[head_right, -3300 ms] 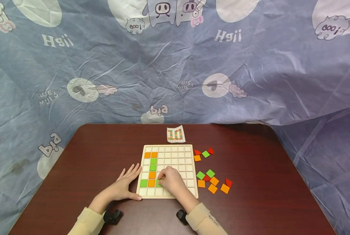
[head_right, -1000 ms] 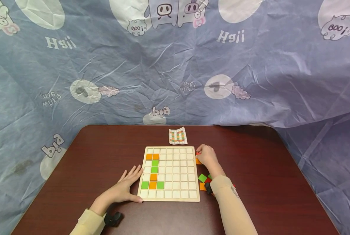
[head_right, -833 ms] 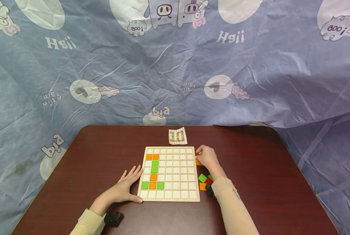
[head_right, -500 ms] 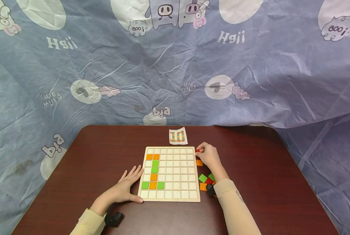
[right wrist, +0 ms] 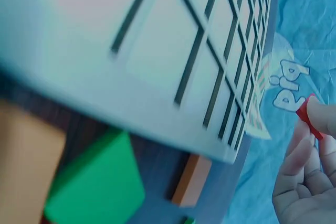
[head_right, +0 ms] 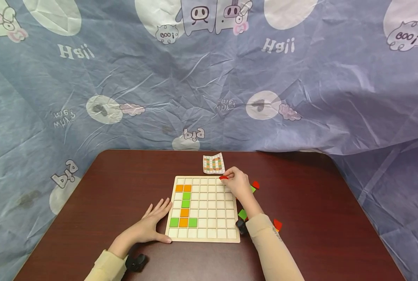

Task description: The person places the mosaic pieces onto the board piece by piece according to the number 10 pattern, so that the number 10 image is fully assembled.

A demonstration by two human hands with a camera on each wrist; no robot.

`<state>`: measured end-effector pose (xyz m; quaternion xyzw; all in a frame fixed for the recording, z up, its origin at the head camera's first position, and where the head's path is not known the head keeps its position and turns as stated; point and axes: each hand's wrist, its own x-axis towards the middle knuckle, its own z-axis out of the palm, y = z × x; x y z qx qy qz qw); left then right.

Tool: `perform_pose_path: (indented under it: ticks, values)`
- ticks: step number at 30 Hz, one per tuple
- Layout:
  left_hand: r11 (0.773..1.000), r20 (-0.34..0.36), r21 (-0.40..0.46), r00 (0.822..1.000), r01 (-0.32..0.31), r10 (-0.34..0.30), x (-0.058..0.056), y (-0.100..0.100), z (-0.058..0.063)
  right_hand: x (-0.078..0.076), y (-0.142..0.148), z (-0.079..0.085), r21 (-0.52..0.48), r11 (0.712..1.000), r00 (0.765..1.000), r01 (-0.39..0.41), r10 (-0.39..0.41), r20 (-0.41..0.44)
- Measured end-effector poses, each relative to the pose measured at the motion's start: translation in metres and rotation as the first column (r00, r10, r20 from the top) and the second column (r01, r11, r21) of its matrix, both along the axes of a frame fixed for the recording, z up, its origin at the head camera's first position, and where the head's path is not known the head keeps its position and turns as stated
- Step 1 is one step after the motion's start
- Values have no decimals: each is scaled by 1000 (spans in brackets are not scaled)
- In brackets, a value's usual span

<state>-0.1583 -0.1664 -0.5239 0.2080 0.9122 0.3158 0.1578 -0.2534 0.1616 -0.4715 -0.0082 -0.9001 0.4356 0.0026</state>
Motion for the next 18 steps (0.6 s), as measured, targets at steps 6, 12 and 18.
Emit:
perform_pose_path:
  ticks: [6, 12, 18]
  values:
    - [1000, -3, -3, 1000, 3, -3, -1, -1, -2, 0, -15, -4, -109, 994, 999, -15, 19, 36]
    - [1000, -8, 0, 1000, 8, -8, -1, -2, -3, -1, -31, -13, -118, 990, 995, -81, 88, 56]
    - [1000, -12, -1, 1000, 7, -7, 0, -1, -3, -2, -47, -19, -24, 992, 991, -125, 126, 50]
